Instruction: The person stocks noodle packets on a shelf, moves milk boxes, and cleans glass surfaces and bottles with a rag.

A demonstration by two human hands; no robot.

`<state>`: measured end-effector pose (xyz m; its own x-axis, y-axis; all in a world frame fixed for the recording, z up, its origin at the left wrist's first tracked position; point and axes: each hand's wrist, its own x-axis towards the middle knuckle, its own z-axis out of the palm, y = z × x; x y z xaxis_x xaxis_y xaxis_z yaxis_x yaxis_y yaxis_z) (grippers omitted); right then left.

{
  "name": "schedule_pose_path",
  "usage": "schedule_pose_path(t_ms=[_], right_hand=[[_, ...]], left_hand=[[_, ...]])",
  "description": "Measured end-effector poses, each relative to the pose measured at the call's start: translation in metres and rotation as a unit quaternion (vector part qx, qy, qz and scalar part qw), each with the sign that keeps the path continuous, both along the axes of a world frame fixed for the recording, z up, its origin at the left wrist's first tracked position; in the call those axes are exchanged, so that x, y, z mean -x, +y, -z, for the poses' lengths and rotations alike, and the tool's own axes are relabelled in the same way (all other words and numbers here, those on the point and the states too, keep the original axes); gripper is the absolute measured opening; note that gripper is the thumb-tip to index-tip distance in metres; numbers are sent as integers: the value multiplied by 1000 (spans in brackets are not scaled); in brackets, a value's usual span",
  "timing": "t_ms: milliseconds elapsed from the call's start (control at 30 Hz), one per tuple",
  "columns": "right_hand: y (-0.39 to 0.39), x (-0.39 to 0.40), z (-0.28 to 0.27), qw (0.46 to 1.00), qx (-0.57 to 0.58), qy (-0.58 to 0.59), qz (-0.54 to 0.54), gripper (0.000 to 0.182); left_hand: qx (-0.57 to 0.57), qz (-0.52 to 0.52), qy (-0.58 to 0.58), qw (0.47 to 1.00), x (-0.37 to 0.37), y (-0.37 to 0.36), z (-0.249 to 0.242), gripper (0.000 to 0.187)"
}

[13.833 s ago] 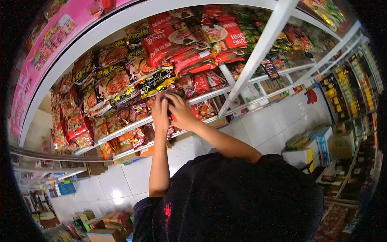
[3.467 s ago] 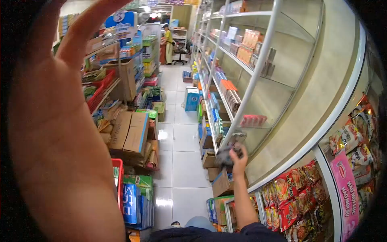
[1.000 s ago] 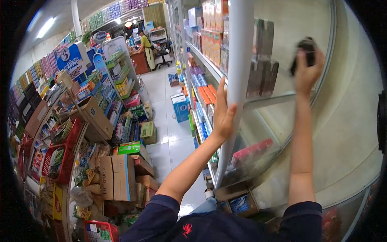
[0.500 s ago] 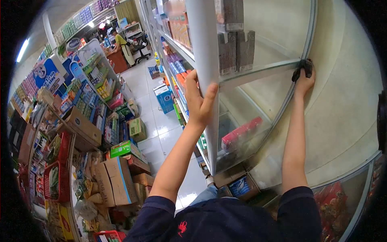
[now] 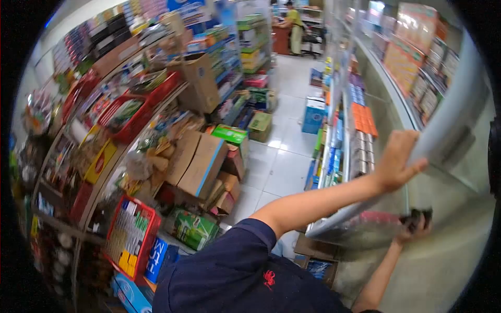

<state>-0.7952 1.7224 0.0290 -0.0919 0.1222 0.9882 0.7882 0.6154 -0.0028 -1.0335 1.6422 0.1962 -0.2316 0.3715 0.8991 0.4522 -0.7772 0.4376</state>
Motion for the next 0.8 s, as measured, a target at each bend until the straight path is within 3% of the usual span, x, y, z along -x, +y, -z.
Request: schedule_pose_path(t_ms=[33,67,100,133,167,200,233,267,300,367,433,500,567,633,700,767,800], right_hand=[[4,-11,19,994,31,70,82,38],[10,-9,46,954,121,269,-54,41],[10,-3,94,872,210,437,-67,42],[-6,8,132,839,303,450,43,41],[-29,23,181,721,389,570,-63,44],[-62,30,214,684,594,424,-9,48],[-94,38,247,641,740,202,22,52],[-143,68,245,524,740,399,-135,53],[-147,63,321,564,759,274,-177,54],[-169,119,299,559,768,188,-249,52],[-185,195,214,474,794,164,-345,53],[-197,268,144,454,773,169,-411,49],[-203,341,135,231,765,169,-577,48],[-244,419,171,59,796,133,-588,48],[-251,479,81,341,544,-260,-721,47],[-276,527,-13,423,446,-377,-693,44],[-309,552,-29,321,378,-302,-814,39]], left_hand=[[-38,-24,3,999,-1,5,3,51],[-19,4,-7,1000,0,1,3,51],[17,53,8,998,5,-2,4,53],[16,78,-10,997,5,0,5,54],[16,106,-26,994,6,-3,9,55],[-3,66,-15,998,8,-8,21,55],[-21,27,-8,999,12,-15,38,56],[-7,15,30,999,26,-26,60,55],[6,2,70,998,48,-43,88,55],[135,-53,157,977,95,-84,165,50],[392,-114,188,893,140,-147,215,59],[486,-119,33,865,175,-199,281,62],[449,-66,-192,870,202,-234,310,62],[421,-285,-149,848,252,-270,322,71],[416,-184,-369,811,295,-322,277,69],[423,-313,-360,771,337,-369,273,61],[397,-421,-343,739,360,-398,318,61]])
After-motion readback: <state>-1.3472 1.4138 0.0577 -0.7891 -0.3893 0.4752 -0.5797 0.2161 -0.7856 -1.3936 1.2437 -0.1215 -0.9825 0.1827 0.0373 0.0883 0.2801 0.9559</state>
